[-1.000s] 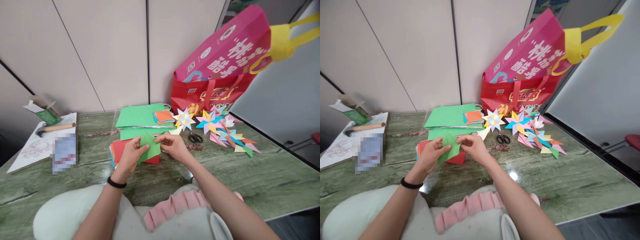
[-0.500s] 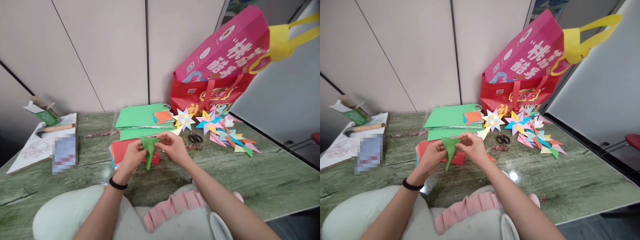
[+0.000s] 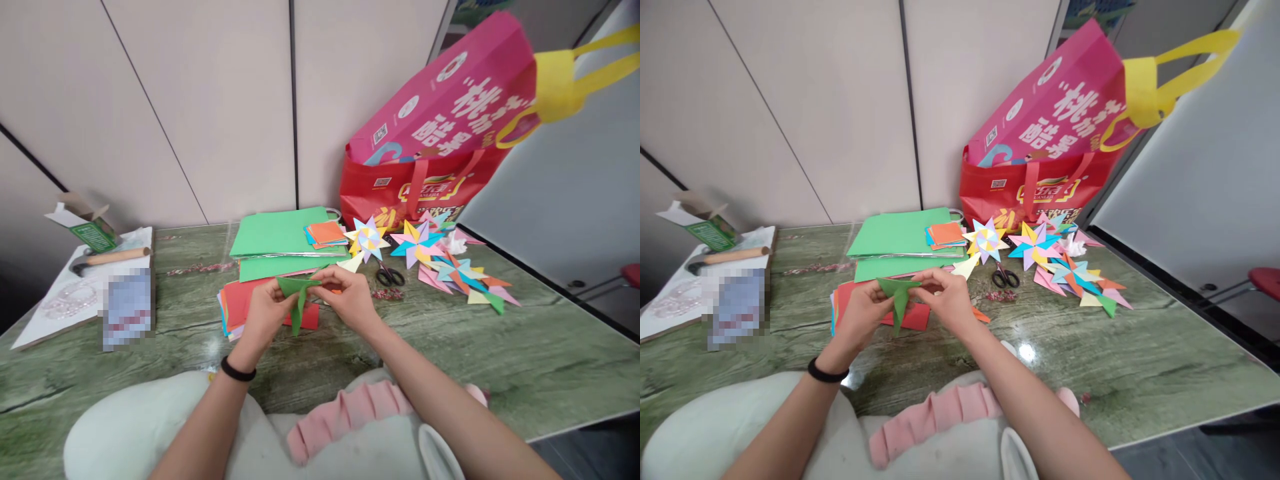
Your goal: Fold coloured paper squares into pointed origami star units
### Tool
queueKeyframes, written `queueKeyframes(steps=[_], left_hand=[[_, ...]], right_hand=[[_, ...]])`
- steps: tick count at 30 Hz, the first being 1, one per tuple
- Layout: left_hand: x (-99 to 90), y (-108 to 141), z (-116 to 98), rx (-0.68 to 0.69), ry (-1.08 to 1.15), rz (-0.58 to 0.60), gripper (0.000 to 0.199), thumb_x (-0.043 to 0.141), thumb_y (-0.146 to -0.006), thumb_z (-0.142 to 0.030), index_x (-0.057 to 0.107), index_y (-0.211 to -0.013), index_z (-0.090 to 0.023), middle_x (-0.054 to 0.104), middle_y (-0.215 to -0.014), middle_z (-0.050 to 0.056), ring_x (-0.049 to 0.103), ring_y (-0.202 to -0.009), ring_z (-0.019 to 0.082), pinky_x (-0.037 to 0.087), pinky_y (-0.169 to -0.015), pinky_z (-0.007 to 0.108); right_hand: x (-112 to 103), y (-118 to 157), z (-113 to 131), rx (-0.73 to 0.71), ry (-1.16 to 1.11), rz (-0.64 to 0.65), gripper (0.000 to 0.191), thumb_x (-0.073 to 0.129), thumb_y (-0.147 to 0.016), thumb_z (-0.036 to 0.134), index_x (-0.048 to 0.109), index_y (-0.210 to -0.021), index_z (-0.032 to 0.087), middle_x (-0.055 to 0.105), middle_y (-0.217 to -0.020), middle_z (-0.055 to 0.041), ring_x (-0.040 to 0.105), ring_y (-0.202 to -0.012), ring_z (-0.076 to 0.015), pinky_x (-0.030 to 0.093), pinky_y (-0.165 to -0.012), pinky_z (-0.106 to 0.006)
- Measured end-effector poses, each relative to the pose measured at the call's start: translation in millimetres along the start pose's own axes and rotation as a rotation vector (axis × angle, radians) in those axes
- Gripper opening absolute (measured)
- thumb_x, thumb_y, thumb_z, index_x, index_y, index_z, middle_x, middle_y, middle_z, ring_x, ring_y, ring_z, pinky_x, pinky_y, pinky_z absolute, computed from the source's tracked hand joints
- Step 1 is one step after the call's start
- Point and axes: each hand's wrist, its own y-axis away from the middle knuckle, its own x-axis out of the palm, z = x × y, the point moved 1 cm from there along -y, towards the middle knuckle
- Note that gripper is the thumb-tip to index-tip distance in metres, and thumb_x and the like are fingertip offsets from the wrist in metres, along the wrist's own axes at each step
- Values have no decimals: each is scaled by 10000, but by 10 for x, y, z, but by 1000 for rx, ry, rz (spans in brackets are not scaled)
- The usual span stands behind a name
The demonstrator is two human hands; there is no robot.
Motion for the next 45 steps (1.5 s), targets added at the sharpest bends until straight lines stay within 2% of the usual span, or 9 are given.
queueKeyframes(steps=[8, 14, 18, 21, 25, 28, 32, 38, 45], left_hand=[[18, -26, 19, 155, -125, 15, 138, 574, -732, -246, 611, -812, -138, 686, -721, 43, 651, -679, 189, 517, -614, 298], [61, 22, -27, 154, -61, 138, 258, 550, -748, -179, 524, -1005, -180, 585, -1106, 69, 578, -991, 189, 475, -823, 317], [68, 60, -83, 122, 30, 203, 433, 632, -690, -160, 480, -1092, -210, 569, -1115, 53, 538, -1057, 185, 440, -876, 300], [58, 62, -88, 79, 47, 170, 461, 671, -670, -202, 494, -1094, -214, 591, -1085, 50, 552, -1025, 188, 451, -842, 291], [28, 29, -42, 47, 15, 64, 310, 639, -716, -289, 554, -992, -177, 612, -1062, 73, 580, -961, 196, 475, -792, 303], [3, 2, -7, 71, 16, 40, 262, 633, -724, -313, 583, -926, -155, 635, -1017, 83, 588, -934, 201, 478, -782, 306], [-26, -7, -1, 110, 21, -5, 274, 677, -685, -302, 603, -899, -148, 652, -977, 78, 598, -911, 196, 480, -753, 278], [-26, 10, -38, 41, 46, 9, 336, 701, -648, -287, 601, -939, -150, 654, -958, 73, 619, -762, 179, 506, -561, 246], [-7, 20, -82, 31, -56, 49, 385, 694, -612, -241, 635, -983, -155, 661, -992, 76, 613, -859, 212, 501, -621, 251]], right_hand=[[30, 16, 20, -50, -48, 12, 54, 654, -682, 223, 636, -701, 176, 704, -828, -59, 663, -754, -189, 555, -665, -313], [1, 17, 17, -126, 92, -51, 42, 587, -746, 230, 581, -770, 196, 693, -855, -52, 659, -795, -188, 543, -719, -331], [-23, 15, 38, -166, 184, -79, 20, 574, -750, 219, 568, -768, 213, 683, -814, -46, 647, -799, -196, 533, -749, -357], [-22, 16, 50, -184, 195, -66, 39, 572, -736, 191, 563, -762, 218, 677, -808, -41, 640, -809, -197, 527, -766, -367], [2, 19, 49, -196, 156, -8, 44, 586, -720, 169, 591, -743, 207, 661, -814, -43, 633, -817, -190, 528, -736, -339], [13, 9, 38, -133, 21, 65, 32, 617, -712, 188, 615, -744, 193, 649, -870, -60, 622, -874, -195, 529, -699, -314], [10, -22, 27, 49, -230, 234, 172, 707, -636, 252, 647, -785, 190, 652, -989, -57, 594, -979, -204, 510, -777, -318], [-8, -39, -42, 295, -387, 201, 209, 709, -636, 349, 660, -748, 180, 670, -757, 6, 614, -692, -112, 508, -725, -279], [13, -23, -56, 377, -371, 303, 297, 727, -607, 328, 672, -856, 175, 679, -774, -8, 611, -672, -109, 506, -652, -248]])
